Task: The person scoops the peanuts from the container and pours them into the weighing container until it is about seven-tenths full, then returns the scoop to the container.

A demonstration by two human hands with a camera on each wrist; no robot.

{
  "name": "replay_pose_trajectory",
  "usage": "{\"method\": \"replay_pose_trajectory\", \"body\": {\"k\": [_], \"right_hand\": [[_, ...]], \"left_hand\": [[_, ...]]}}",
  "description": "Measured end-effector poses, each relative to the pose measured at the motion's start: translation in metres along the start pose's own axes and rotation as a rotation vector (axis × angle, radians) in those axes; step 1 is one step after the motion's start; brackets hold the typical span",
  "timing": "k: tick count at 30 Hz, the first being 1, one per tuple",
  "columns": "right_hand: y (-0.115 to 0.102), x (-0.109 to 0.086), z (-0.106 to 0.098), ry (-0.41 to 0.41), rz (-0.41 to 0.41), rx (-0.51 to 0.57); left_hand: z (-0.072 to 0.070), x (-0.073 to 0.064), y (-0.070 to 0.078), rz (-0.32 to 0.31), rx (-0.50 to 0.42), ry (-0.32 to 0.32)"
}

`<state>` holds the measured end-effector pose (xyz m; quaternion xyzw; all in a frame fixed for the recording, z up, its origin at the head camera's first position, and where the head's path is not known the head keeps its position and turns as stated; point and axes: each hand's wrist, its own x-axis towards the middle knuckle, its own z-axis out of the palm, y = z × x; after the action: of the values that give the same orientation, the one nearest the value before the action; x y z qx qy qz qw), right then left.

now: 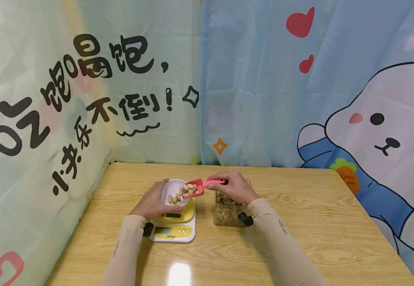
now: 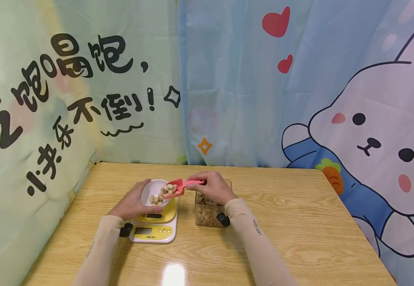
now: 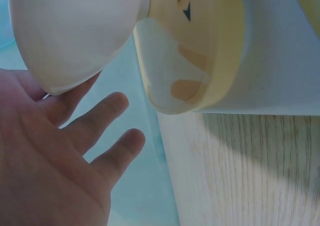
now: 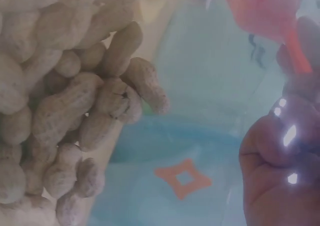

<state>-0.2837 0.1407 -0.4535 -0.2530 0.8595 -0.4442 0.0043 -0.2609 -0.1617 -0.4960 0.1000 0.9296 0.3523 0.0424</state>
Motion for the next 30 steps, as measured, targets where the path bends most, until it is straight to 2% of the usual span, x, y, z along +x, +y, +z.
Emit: {"method": "replay_pose_trajectory", "body": {"k": [13,21,30], "right_hand": [[-0.016,0.004,-0.004,-0.027,-0.074,-0.138],[-0.03,0.008,-0.008,-0.073,-0.095,-0.198],[-0.024,0.002,-0.009,-0.074,-0.135,-0.23]], "left_hand": [[-0.001,-0.001,0.001,-0.006,-0.006,-0.001],[-0.001,-0.001,0.002,-0.009,-0.007,-0.002],[0.001,0.0,0.0,-0.008,-0.012,-0.005]]}}
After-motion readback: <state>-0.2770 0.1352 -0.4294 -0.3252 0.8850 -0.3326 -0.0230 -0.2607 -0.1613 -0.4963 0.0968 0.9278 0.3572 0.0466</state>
